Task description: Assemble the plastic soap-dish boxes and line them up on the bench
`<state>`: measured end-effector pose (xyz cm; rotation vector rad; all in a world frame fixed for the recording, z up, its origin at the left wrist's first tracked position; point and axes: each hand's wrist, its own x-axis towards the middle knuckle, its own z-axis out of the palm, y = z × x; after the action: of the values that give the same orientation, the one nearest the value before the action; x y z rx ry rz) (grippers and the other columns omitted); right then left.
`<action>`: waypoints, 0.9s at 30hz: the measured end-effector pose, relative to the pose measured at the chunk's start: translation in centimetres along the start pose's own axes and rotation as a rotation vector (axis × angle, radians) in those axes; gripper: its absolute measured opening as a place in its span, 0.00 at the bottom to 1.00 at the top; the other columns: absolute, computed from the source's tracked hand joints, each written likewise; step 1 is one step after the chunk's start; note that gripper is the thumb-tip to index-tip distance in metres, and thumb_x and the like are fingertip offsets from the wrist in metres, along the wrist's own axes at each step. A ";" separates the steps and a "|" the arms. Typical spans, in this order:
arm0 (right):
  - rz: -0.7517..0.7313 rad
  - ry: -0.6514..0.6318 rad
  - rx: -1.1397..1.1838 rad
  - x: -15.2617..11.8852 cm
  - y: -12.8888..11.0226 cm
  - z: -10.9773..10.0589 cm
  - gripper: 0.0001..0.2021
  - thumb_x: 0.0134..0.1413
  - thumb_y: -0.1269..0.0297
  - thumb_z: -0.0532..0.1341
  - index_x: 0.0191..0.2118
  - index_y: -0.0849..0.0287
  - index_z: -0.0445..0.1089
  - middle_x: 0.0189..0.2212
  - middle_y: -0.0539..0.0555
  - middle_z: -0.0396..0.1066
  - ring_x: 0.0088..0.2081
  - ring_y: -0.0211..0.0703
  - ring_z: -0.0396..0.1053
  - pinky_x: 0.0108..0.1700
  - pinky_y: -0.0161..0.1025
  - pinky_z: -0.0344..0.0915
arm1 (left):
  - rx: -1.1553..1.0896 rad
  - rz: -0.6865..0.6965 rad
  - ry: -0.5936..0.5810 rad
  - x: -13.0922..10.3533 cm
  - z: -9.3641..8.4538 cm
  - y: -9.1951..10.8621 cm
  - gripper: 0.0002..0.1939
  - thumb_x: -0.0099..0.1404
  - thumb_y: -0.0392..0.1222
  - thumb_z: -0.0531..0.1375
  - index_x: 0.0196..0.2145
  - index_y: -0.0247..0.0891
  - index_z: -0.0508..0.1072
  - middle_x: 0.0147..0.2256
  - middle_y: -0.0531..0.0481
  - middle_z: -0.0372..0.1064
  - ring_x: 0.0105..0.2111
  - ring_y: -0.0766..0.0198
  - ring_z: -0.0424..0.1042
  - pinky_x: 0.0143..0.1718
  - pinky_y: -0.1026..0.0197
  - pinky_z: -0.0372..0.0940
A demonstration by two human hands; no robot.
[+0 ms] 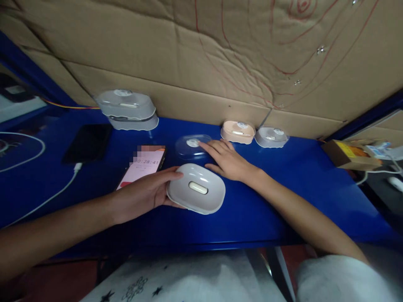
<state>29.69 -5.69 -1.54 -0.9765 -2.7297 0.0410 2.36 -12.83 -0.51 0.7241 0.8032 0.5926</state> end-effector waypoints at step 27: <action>0.140 0.225 0.158 -4.5 -7.4 -0.3 0.42 0.70 0.44 0.60 0.80 0.41 0.37 0.76 0.63 0.47 0.75 0.68 0.50 0.73 0.70 0.56 | -0.121 0.148 -0.067 0.0 0.6 0.3 0.23 0.78 0.55 0.59 0.65 0.47 0.69 0.67 0.44 0.69 0.68 0.45 0.66 0.63 0.44 0.68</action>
<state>28.50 -14.28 -1.45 -1.0556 -2.4116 0.1583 2.83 -12.86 0.03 0.6928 0.6493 0.7402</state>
